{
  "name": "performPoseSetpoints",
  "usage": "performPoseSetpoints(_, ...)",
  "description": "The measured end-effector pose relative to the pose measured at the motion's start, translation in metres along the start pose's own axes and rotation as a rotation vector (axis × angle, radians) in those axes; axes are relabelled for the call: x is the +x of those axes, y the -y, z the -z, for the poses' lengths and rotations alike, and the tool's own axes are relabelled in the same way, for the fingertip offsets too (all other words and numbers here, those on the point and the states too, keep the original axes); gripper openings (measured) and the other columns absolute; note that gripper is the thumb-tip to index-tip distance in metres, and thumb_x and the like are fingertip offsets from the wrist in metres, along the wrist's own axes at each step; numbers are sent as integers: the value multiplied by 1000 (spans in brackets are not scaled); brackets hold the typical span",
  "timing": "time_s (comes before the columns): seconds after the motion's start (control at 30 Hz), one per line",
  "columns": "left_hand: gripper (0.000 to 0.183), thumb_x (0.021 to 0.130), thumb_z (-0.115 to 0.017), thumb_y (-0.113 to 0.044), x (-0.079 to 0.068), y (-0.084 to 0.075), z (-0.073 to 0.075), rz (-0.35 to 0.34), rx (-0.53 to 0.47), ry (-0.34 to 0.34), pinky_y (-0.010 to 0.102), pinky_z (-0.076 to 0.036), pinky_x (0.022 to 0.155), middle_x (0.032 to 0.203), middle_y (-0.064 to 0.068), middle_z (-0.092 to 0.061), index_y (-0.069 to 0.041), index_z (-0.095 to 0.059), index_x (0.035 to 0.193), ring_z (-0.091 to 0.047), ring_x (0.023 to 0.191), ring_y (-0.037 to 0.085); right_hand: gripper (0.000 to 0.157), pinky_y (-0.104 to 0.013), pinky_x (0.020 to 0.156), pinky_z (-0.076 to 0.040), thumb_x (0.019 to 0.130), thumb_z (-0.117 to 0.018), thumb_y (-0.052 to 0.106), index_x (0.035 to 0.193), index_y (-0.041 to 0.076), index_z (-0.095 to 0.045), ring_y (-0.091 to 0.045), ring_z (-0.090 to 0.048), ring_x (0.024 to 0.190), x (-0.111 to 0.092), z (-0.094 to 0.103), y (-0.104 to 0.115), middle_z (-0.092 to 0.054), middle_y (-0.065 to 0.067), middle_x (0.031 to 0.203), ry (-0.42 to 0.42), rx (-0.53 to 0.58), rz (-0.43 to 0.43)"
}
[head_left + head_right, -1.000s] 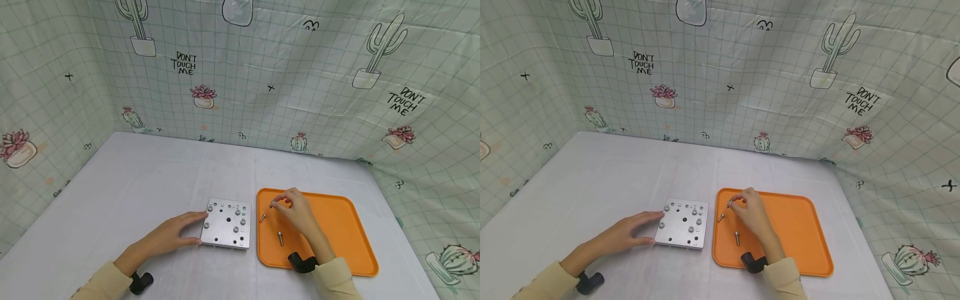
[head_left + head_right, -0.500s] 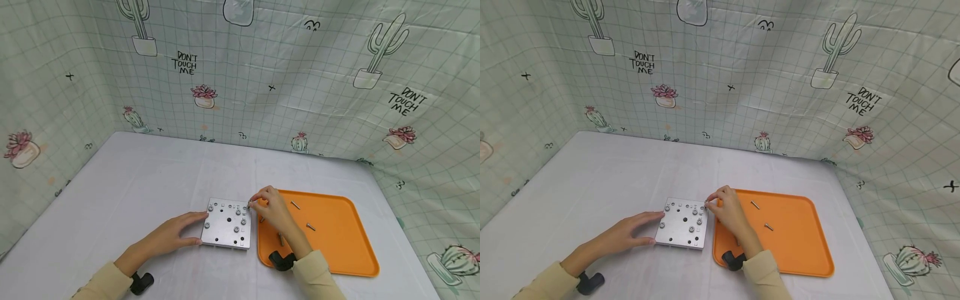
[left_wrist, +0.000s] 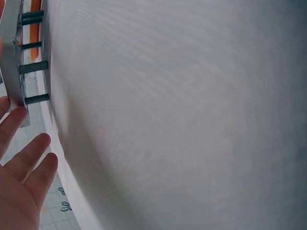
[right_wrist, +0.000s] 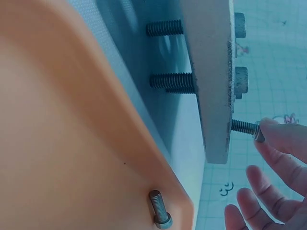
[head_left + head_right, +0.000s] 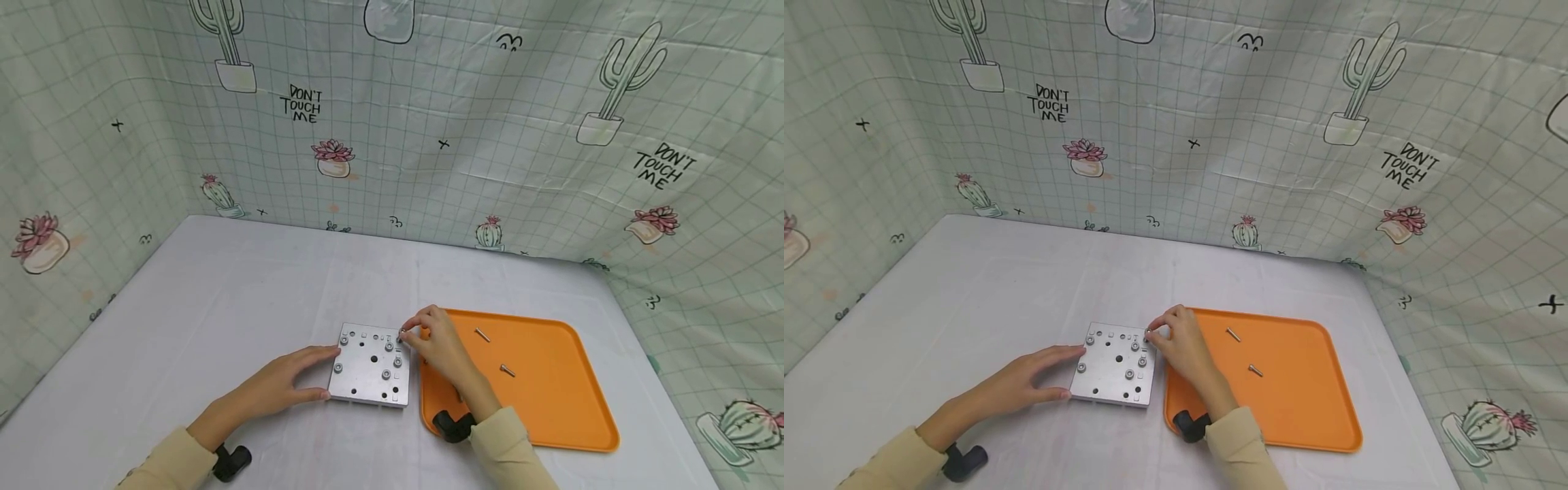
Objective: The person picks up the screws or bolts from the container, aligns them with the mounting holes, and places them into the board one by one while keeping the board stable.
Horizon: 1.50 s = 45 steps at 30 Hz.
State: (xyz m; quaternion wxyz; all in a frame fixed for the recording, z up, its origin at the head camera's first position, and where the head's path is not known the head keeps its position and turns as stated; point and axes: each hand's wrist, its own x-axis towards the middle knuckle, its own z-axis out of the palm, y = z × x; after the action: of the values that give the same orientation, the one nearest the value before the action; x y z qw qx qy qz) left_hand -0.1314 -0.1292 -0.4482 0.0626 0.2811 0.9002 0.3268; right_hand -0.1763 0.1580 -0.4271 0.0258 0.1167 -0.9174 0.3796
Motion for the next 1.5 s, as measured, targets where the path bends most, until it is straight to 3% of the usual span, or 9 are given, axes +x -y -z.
performPoseSetpoints(0.4,67,80,-70,-41,1,0,-1,-2,-20,1,44,-38,106,142,-1,-45,-21,-44,139,-42,132,24,8,-28,72,-35,82,-72,19,87,13,-70,-19,-43,88,0,-9,-3,-52,-3,91,27,-86,-15)
performPoseSetpoints(0.63,67,80,-69,-42,-1,-1,-2,13,-27,1,45,-38,106,143,-1,-45,-21,-44,139,-42,132,24,11,-28,71,-35,82,-72,20,91,13,-70,-18,-43,86,-2,-8,-3,-52,-4,91,42,-77,-8)
performPoseSetpoints(1.03,67,81,-69,-42,-2,-3,-4,9,-15,-6,45,-38,106,142,-1,-45,-22,-44,139,-42,132,24,21,-35,78,-47,85,-69,22,102,11,-67,-24,-51,99,-7,14,-17,-57,-5,110,22,15,-110)
performPoseSetpoints(1.5,68,81,-68,-44,-1,-4,-3,15,-3,5,44,-38,106,143,0,-45,-20,-44,140,-42,132,24,22,-31,75,-47,85,-68,22,102,8,-67,-22,-52,90,-25,38,-36,-59,-7,102,-1,-29,-159)
